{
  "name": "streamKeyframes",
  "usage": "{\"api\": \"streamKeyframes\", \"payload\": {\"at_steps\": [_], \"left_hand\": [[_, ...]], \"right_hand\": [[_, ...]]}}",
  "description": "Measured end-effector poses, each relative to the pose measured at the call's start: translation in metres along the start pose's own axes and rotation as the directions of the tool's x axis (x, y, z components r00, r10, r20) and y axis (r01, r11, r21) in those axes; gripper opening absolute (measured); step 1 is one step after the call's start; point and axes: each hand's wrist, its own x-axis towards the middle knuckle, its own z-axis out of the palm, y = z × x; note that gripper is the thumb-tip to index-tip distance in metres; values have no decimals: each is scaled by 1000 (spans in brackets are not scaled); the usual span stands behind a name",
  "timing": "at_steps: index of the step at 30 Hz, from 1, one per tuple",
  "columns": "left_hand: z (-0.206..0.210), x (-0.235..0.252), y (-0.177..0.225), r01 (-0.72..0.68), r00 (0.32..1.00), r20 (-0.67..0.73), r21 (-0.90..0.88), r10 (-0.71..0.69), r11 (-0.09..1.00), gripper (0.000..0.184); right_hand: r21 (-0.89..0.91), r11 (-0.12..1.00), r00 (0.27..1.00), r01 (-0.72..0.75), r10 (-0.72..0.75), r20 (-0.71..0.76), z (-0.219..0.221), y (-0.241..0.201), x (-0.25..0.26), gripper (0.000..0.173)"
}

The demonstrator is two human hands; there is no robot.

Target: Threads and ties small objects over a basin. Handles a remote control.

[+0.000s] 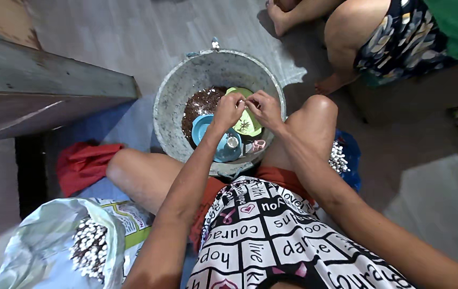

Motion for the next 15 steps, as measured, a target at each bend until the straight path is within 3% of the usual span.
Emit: {"api": "streamKeyframes", "payload": {"at_steps": [7, 15], "left_hand": [[12, -4, 14, 70, 993, -103, 153, -55, 986, 25], [20, -9, 25, 137, 968, -234, 189, -91, 972, 25]], "right_hand": [[-82, 997, 1000, -12, 12, 4, 3, -2, 1, 20], [-74, 996, 999, -40, 37, -34, 1, -5, 0, 19]]}}
